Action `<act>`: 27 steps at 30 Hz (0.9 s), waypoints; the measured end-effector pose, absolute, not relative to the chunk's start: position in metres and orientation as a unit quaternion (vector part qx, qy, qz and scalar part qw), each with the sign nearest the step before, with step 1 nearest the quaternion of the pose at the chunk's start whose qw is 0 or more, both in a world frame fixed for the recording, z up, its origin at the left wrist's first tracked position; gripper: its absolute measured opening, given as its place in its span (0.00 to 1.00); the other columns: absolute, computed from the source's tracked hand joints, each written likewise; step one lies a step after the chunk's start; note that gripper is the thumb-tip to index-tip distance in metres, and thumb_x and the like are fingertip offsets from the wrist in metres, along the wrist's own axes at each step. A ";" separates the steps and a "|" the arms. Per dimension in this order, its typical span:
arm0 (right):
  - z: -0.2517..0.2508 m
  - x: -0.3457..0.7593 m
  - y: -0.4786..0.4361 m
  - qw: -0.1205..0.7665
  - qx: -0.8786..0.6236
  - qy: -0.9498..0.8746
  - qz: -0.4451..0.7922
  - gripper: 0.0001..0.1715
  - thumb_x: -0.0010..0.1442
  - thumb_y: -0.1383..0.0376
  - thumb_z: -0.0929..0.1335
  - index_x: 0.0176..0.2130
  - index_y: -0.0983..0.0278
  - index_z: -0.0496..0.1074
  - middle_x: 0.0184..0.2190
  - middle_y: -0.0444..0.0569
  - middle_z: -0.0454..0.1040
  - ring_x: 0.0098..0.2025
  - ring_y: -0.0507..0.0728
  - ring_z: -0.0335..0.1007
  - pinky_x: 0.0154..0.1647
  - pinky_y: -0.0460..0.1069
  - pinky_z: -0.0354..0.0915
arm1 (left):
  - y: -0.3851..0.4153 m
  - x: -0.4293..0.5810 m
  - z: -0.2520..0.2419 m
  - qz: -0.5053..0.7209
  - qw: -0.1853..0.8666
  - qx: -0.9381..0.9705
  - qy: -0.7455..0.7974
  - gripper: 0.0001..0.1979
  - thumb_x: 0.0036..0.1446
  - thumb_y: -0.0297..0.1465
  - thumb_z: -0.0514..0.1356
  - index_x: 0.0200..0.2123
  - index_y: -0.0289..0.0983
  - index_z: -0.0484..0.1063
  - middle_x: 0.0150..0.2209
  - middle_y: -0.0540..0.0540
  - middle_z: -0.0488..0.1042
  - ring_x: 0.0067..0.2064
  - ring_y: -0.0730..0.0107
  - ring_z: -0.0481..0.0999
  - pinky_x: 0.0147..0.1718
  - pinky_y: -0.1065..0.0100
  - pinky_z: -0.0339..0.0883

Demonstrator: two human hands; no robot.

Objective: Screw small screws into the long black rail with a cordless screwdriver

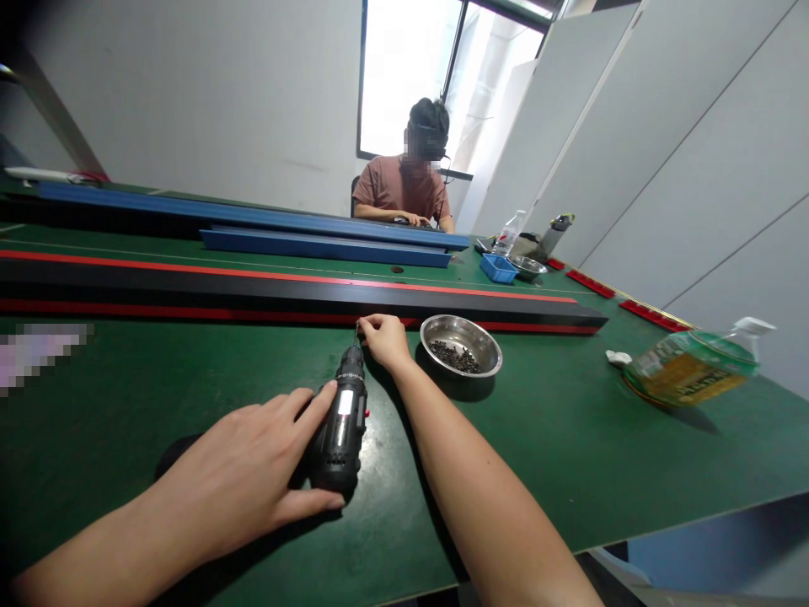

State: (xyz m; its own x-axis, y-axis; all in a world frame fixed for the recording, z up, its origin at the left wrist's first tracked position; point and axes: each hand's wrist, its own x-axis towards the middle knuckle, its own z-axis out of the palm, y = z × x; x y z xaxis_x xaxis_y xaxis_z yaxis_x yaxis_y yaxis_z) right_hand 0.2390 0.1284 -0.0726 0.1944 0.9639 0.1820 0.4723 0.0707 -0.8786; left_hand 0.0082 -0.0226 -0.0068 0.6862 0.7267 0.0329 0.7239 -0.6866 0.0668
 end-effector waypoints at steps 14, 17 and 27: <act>-0.076 0.240 0.130 0.457 -0.616 -0.587 0.258 0.19 0.67 0.57 0.67 0.36 0.66 0.84 0.31 0.49 0.82 0.26 0.52 0.75 0.31 0.45 0.65 | -0.023 0.009 -0.006 0.033 0.030 0.917 0.396 0.52 0.56 0.60 0.61 0.73 0.35 0.54 0.55 0.33 0.75 0.52 0.45 0.77 0.49 0.46 0.75; -0.075 0.241 0.130 0.458 -0.615 -0.586 0.261 0.20 0.67 0.57 0.67 0.36 0.66 0.84 0.30 0.49 0.82 0.26 0.52 0.75 0.31 0.45 0.65 | -0.023 0.009 -0.005 0.031 0.031 0.917 0.396 0.52 0.56 0.60 0.61 0.73 0.35 0.54 0.55 0.33 0.75 0.52 0.45 0.77 0.49 0.46 0.75; -0.076 0.241 0.130 0.481 -0.604 -0.569 0.283 0.23 0.70 0.54 0.65 0.38 0.67 0.83 0.34 0.52 0.83 0.25 0.52 0.74 0.31 0.46 0.67 | -0.024 0.009 -0.007 0.030 0.030 0.916 0.398 0.52 0.56 0.60 0.61 0.74 0.36 0.53 0.55 0.34 0.75 0.52 0.45 0.77 0.50 0.47 0.74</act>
